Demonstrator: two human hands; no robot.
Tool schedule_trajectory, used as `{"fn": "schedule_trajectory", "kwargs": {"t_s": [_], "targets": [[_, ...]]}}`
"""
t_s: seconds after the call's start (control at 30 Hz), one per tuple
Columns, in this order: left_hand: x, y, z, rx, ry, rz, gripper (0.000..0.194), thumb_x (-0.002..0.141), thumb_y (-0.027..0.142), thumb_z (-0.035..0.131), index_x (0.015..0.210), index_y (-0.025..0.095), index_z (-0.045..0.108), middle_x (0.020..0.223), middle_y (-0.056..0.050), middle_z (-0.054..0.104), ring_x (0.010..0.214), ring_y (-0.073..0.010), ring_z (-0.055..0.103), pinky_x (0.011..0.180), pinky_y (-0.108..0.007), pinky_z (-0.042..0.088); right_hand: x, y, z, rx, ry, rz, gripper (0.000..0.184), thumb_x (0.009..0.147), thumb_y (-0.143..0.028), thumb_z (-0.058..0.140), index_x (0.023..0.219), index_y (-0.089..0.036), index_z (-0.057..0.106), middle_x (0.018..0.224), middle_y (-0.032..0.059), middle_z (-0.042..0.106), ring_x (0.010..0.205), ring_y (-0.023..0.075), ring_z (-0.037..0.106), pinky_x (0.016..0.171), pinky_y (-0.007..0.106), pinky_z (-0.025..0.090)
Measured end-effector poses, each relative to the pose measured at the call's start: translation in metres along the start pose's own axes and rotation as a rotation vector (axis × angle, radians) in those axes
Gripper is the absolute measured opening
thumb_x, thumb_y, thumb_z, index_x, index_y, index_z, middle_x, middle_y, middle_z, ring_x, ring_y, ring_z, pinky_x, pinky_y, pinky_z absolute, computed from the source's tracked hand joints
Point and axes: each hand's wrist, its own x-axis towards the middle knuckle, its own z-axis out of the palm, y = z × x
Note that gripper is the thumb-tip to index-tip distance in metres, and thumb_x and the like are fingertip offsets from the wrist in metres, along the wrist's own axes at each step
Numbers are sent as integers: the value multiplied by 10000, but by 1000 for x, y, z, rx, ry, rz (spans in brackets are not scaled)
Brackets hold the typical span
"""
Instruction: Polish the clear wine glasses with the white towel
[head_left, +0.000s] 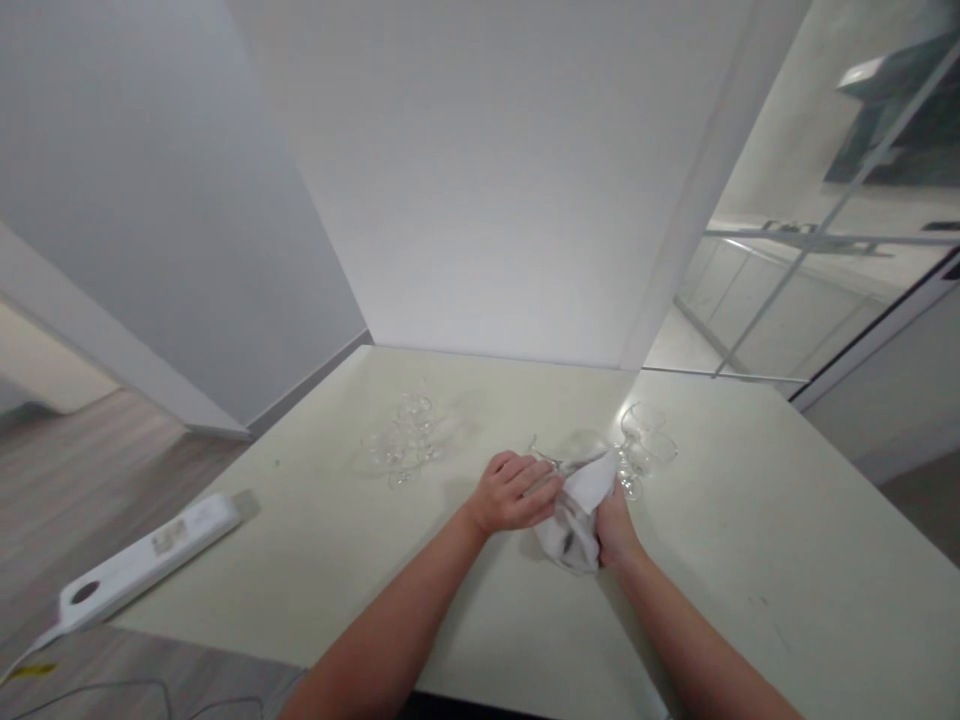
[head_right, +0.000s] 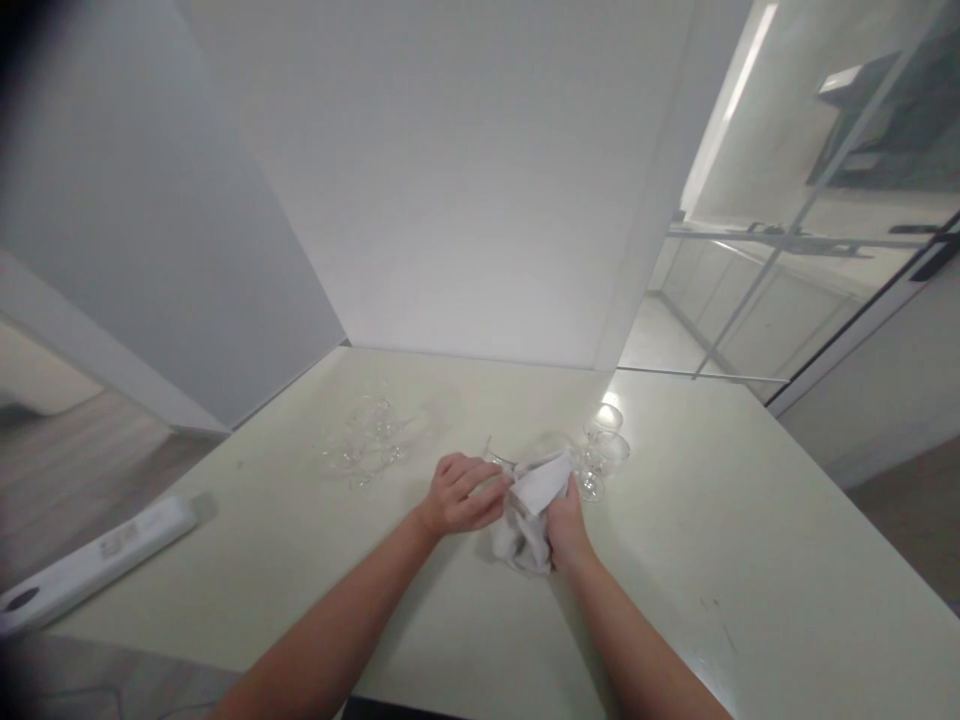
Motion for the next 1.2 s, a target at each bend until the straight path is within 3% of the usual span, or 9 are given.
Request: {"fn": "schedule_trajectory", "kwargs": {"t_s": [0.1,0.23,0.37,0.5,0.6,0.7,0.8,1.03,1.2], "targets": [[0,-6,-7,28,133,-70,236,778,410,651,962,269,696,1089,-118,714,1091,-284,622,1003,-494,404,-5,0,3,-42,-93,58,344,735,-484,651,962,-235,584,900,20,708,778,208,641,729,330,521],[3,-7,-3,-140,240,-119,219,846,415,538,760,223,601,796,-89,660,797,-210,613,794,-375,473,-9,-4,4,-147,-227,153,356,701,-494,661,911,-211,608,890,59,704,820,246,632,776,371,506],[13,-3,13,-393,310,-472,345,949,448,384,722,212,495,646,1,495,615,-143,479,619,-275,408,-11,-14,-1,-379,-143,-193,566,531,-251,779,1061,-210,586,1033,65,663,937,255,590,894,380,464],[23,-5,23,-714,138,-688,435,943,538,372,680,200,449,577,38,424,530,-116,413,527,-241,358,-12,-23,-2,-471,-198,-478,633,545,-145,745,1151,-211,574,1128,58,618,1017,236,560,942,346,437],[20,-7,19,-739,134,-588,423,918,571,429,785,182,530,663,14,512,568,-116,457,548,-241,385,-6,-20,-3,-435,-161,-371,549,578,-170,725,1108,-200,585,1071,50,653,954,222,586,880,327,469],[13,-6,14,-614,240,-310,466,878,613,488,905,161,601,837,-53,589,698,-138,519,645,-264,428,3,-10,-7,-357,-104,-144,487,612,-248,721,1077,-195,587,989,36,685,883,216,612,811,320,497],[10,-7,15,-589,210,-235,542,883,654,438,784,152,614,731,-54,589,643,-136,513,614,-265,409,8,-5,-9,-385,-137,-41,492,607,-269,730,1069,-194,582,907,10,679,810,203,614,759,314,508],[20,-15,25,-922,173,-792,669,850,770,301,741,166,566,508,9,546,343,-83,381,379,-221,266,-3,-22,-5,-725,-514,-607,414,696,-196,719,1101,-206,636,1163,92,561,1082,259,556,963,377,458],[23,-15,23,-956,180,-862,668,814,778,397,686,154,599,446,43,444,353,-78,382,372,-210,263,-3,-25,-9,-817,-622,-786,276,807,-186,622,1073,-226,685,1310,111,522,1231,295,464,1084,451,350]]}}
